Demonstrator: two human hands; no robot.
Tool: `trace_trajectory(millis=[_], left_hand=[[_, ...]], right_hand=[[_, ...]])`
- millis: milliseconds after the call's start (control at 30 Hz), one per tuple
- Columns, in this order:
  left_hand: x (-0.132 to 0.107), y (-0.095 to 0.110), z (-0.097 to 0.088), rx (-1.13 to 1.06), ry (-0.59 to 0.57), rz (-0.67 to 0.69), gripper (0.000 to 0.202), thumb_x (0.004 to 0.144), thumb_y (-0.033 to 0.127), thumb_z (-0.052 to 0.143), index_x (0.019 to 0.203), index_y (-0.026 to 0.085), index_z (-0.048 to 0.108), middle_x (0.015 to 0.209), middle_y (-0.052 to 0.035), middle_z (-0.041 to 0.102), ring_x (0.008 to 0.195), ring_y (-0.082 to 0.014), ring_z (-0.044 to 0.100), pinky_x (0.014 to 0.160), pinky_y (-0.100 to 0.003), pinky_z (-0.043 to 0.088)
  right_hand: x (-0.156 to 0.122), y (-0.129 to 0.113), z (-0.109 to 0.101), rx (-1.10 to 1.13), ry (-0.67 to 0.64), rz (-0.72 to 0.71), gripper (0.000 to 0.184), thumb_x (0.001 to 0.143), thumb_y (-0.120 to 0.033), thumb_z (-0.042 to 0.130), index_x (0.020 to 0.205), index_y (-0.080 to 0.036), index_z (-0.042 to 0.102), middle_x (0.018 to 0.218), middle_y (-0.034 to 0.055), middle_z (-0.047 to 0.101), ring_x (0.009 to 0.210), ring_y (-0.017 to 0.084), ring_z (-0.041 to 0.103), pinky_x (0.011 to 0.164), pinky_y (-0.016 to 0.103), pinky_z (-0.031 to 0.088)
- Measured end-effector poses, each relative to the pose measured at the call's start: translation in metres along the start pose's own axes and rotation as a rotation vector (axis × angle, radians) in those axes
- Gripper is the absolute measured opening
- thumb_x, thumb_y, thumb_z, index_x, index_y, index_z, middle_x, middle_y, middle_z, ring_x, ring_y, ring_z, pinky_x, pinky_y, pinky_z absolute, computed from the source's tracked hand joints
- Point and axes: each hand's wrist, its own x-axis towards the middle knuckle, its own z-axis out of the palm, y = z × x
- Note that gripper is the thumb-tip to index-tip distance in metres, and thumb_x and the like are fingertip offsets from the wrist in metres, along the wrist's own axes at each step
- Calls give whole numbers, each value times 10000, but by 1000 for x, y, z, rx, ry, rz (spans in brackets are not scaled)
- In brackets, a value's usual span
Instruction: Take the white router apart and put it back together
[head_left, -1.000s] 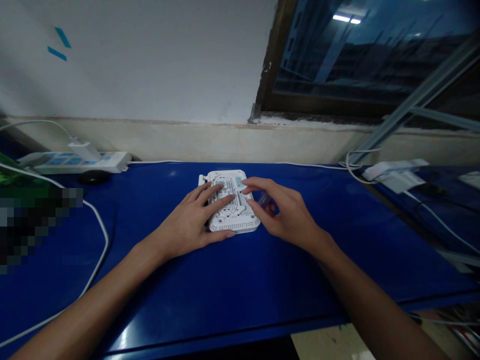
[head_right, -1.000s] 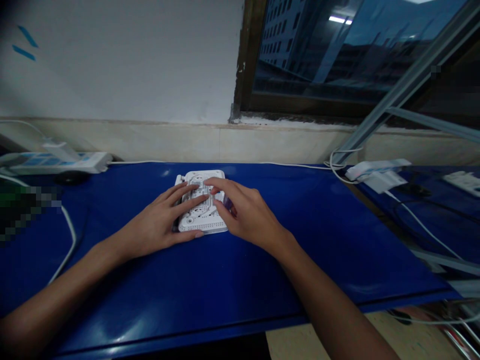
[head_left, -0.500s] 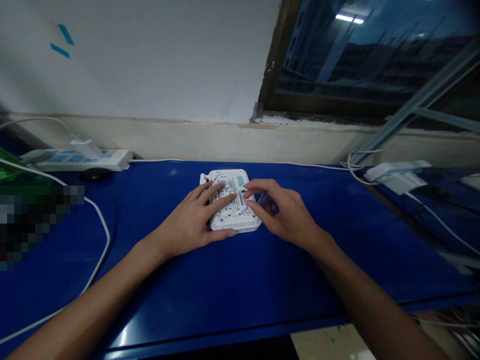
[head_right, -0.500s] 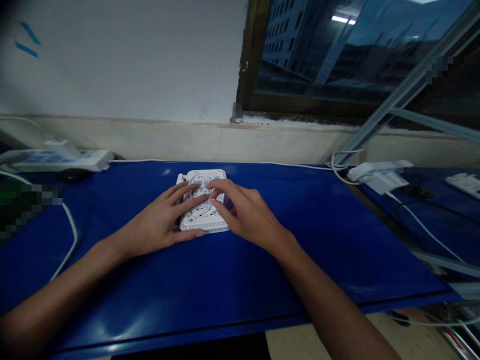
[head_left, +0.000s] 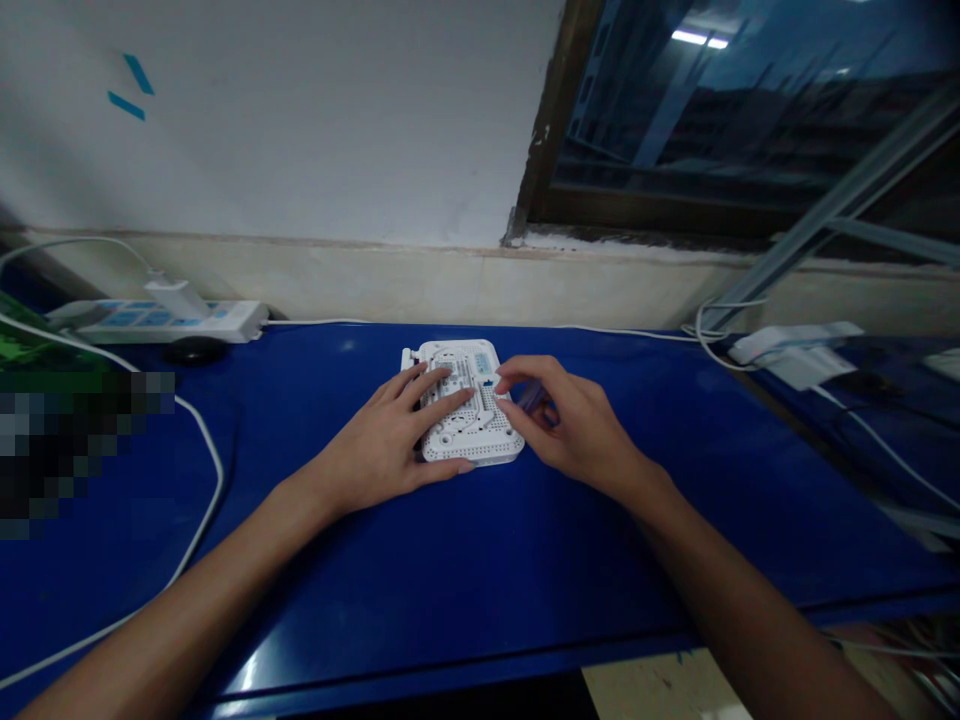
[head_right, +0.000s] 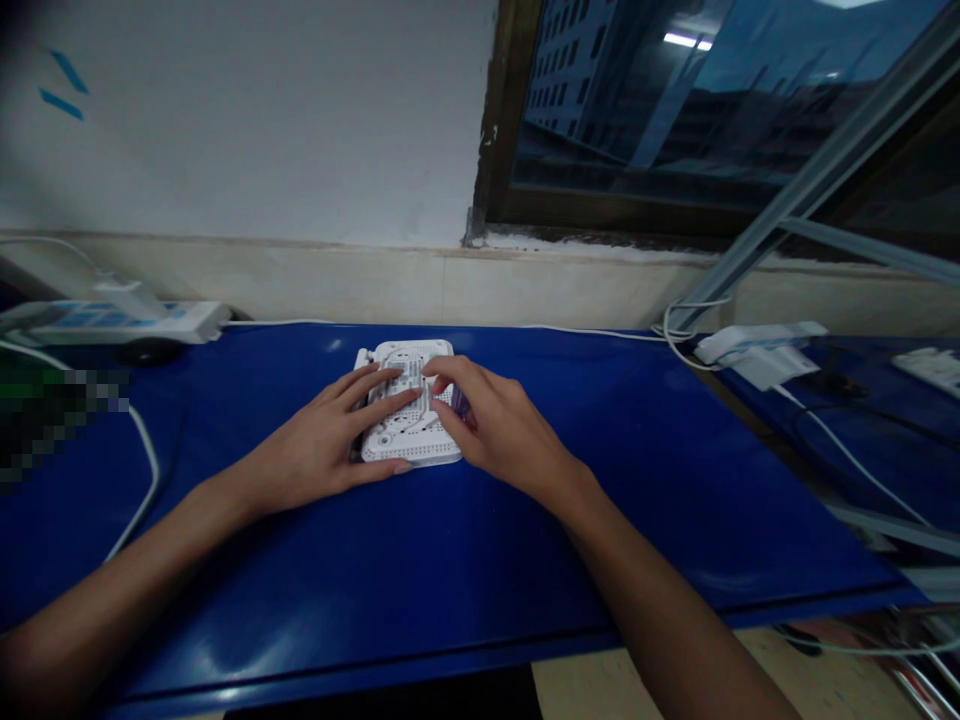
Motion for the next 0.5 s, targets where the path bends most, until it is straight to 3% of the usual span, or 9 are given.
trace_trajectory(millis=[167, 400, 500], left_hand=[[0, 0, 0, -10, 16, 11, 796, 881, 723, 554, 1537, 304, 383, 1617, -119, 324, 1491, -401, 261, 1187, -622, 287], [0, 0, 0, -2, -5, 2, 799, 888, 726, 538, 1547, 312, 360, 1633, -111, 294, 1500, -394, 245, 1194, -617, 278], [0, -1, 1, -13, 5, 6, 803, 881, 720, 558, 1547, 318, 359, 1637, -98, 292, 1496, -399, 252, 1194, -623, 276]], right_hand=[[-1, -4, -5, 24, -58, 12, 504, 844, -82, 575, 1316, -217, 460, 1208, 66, 630, 753, 128, 611, 665, 272, 510], [0, -2, -1, -38, -8, -40, 321, 927, -182, 603, 1235, -236, 532, 1093, 36, 685, 767, 135, 639, 679, 272, 518], [0, -2, -1, -6, -18, -39, 435, 879, -102, 564, 1290, -234, 506, 1166, 59, 661, 813, 147, 651, 680, 277, 528]])
